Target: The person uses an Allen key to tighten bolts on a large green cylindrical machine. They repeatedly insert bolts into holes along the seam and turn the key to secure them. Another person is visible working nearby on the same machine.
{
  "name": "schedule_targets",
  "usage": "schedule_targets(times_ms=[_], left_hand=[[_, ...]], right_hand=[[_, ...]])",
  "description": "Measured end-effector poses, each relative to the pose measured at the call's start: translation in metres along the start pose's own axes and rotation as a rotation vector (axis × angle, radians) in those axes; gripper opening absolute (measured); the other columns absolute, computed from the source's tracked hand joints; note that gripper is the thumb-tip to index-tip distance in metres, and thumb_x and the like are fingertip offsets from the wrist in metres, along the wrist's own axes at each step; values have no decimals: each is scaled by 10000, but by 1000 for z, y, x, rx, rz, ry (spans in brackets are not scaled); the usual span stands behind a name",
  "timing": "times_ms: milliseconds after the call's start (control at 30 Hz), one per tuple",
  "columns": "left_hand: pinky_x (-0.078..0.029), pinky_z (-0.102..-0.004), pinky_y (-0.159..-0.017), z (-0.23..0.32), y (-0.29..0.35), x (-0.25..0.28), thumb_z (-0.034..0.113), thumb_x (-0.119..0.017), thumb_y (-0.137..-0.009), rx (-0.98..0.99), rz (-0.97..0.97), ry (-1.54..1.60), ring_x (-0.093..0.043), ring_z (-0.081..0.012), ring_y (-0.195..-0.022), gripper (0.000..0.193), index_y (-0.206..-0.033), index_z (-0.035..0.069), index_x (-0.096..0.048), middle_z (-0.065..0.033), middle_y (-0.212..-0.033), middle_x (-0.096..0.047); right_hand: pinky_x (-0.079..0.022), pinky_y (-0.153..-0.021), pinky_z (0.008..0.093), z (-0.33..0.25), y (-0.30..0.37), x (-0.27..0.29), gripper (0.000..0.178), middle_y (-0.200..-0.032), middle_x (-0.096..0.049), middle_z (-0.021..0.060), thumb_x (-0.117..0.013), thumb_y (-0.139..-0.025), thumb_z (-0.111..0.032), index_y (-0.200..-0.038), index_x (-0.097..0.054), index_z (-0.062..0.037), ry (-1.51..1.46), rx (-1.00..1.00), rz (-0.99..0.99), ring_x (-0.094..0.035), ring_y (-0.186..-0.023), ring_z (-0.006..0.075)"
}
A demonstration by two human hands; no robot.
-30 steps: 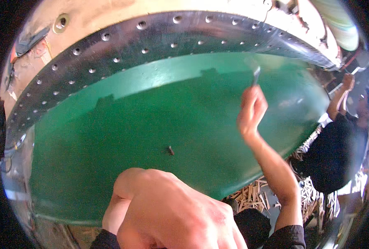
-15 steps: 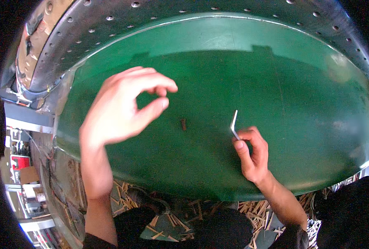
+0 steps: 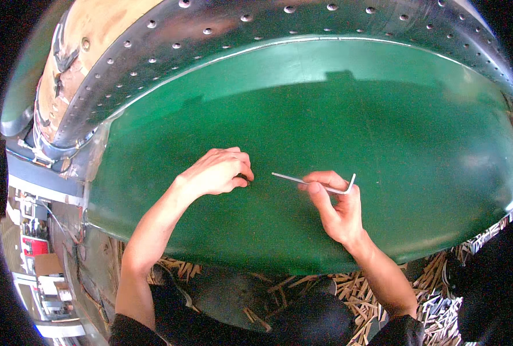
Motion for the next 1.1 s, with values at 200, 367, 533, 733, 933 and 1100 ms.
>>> schedule_targets(times_ms=[200, 367, 533, 733, 933, 1100], left_hand=[[-513, -310, -710, -13, 0, 10, 237, -680, -969, 72, 333, 796, -611, -140, -911, 187, -1083, 90, -690, -13, -955, -647], [-507, -246, -667, -22, 22, 32, 282, -590, -1026, 54, 453, 1785, -600, -96, -824, 268, -1210, 90, -623, 5, -957, -630], [-511, -228, -635, -35, 68, 50, 300, -583, -1029, -108, 487, 1868, -591, -73, -814, 258, -1192, 105, -625, 12, -950, -625], [-512, -213, -594, -75, 124, 63, 290, -612, -1019, -255, 488, 1904, -610, -75, -782, 232, -1121, 83, -632, 2, -925, -614], [-510, -221, -580, -112, 176, 71, 307, -627, -1010, -360, 440, 2056, -596, -75, -778, 218, -1072, 98, -636, 8, -929, -615], [-452, -215, -601, -136, 210, 92, 345, -670, -981, -451, 419, 2040, -548, -53, -763, 257, -1050, 98, -671, 33, -927, -627]], right_hand=[[-517, -685, 266, -19, 14, -22, 249, -987, -749, 86, -581, -1021, -166, -1169, -686, 6, 65, 9, 66, -608, -736, 107], [-579, -761, 308, -61, 12, -71, 206, -990, -763, 134, -650, -954, -62, -1145, -710, -17, 284, 242, 118, -740, -866, 211], [-601, -654, 290, -100, 8, -136, 196, -989, -757, 181, -609, -988, -43, -1158, -689, 13, 455, 326, 169, -760, -814, 231], [-607, -708, 294, -133, -2, -212, 206, -988, -763, 171, -627, -951, 11, -1147, -689, 6, 634, 394, 156, -766, -847, 224], [-611, -730, 306, -163, -7, -296, 173, -939, -765, 169, -609, -943, 40, -1098, -684, 34, 814, 482, 138, -766, -840, 230], [-615, -733, 310, -181, -3, -346, 168, -916, -765, 170, -612, -930, 59, -1083, -680, 47, 861, 494, 206, -767, -828, 237]])
Point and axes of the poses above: each hand's wrist, its own y-axis away from the middle knuckle, its own x-axis out of the back of the hand, z = x × y, the point moved 5 cm from there along -y, towards the middle knuckle
